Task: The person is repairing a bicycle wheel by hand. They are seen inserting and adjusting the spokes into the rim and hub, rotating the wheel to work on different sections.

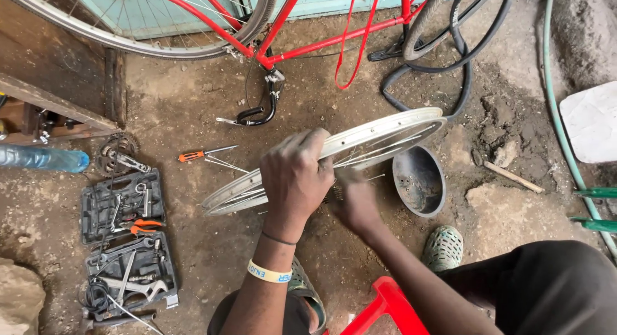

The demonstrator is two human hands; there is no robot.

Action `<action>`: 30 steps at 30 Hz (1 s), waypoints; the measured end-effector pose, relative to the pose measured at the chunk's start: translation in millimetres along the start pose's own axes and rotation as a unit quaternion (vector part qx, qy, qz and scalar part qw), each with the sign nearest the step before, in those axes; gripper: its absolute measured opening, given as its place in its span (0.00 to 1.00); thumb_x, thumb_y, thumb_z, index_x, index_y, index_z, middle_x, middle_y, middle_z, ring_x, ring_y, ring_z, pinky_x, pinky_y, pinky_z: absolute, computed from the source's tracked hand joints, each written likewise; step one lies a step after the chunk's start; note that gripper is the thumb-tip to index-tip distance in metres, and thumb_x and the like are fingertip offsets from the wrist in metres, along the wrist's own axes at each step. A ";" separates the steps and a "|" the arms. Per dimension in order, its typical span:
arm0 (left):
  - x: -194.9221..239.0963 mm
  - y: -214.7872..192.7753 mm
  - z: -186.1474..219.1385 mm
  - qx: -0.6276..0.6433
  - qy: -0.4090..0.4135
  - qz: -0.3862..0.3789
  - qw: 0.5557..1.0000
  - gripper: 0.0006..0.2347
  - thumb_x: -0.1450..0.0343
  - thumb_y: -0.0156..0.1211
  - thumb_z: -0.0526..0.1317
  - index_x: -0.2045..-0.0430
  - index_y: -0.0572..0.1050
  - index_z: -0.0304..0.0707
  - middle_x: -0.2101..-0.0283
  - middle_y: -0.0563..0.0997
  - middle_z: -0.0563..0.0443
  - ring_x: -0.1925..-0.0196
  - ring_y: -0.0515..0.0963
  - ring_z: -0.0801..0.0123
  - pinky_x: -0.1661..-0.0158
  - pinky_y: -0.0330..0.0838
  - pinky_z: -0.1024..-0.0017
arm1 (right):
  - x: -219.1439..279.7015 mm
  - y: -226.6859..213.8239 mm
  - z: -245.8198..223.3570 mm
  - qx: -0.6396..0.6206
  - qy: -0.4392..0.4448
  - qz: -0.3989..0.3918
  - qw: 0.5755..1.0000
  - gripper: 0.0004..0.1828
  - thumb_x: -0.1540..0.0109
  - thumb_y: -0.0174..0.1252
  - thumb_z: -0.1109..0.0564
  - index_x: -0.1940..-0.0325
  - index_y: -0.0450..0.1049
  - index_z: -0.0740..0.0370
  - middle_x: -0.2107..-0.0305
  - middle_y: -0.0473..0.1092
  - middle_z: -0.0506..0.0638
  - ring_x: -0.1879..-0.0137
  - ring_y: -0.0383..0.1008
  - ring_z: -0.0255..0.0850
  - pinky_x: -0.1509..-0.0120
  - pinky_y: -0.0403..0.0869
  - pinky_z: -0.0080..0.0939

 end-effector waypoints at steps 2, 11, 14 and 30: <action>0.5 1.5 0.4 -0.021 -0.008 0.021 1.000 0.12 0.44 0.74 0.35 0.70 0.79 0.42 0.74 0.81 0.46 0.70 0.84 0.50 0.70 0.78 0.56 | -8.4 19.7 -21.3 -0.013 -0.026 0.001 1.000 0.12 0.40 0.60 0.56 0.52 0.76 0.54 0.60 0.74 0.54 0.47 0.73 0.58 0.46 0.72 0.55; -3.5 -6.2 -13.2 0.012 -0.171 0.029 0.985 0.10 0.37 0.71 0.46 0.72 0.79 0.44 0.78 0.80 0.43 0.72 0.83 0.41 0.70 0.76 0.46 | -5.8 58.1 -42.7 -0.099 -0.171 -0.011 0.980 0.04 0.44 0.59 0.57 0.67 0.70 0.52 0.76 0.71 0.48 0.60 0.74 0.53 0.59 0.73 0.49; -2.8 -9.8 -17.1 0.022 -0.210 0.004 0.977 0.10 0.36 0.70 0.48 0.73 0.79 0.44 0.79 0.82 0.43 0.72 0.84 0.40 0.69 0.76 0.47 | -4.2 58.2 -30.0 -0.119 -0.205 -0.015 0.971 0.05 0.45 0.59 0.58 0.72 0.68 0.52 0.81 0.70 0.46 0.65 0.74 0.51 0.64 0.74 0.47; 2.6 1.6 -37.5 0.392 -0.400 -0.122 0.820 0.12 0.30 0.65 0.42 0.67 0.78 0.27 0.80 0.80 0.43 0.79 0.70 0.67 0.71 0.62 0.74 | 22.4 12.0 4.2 -0.214 -0.194 0.046 0.956 0.09 0.38 0.49 0.67 0.59 0.75 0.66 0.78 0.69 0.60 0.72 0.74 0.59 0.66 0.75 0.55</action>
Point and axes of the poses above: each hand's wrist, its own x-axis away from the middle knuckle, its own y-axis out of the palm, z = x × y, the point moved 3 cm from there along -x, towards the middle knuckle
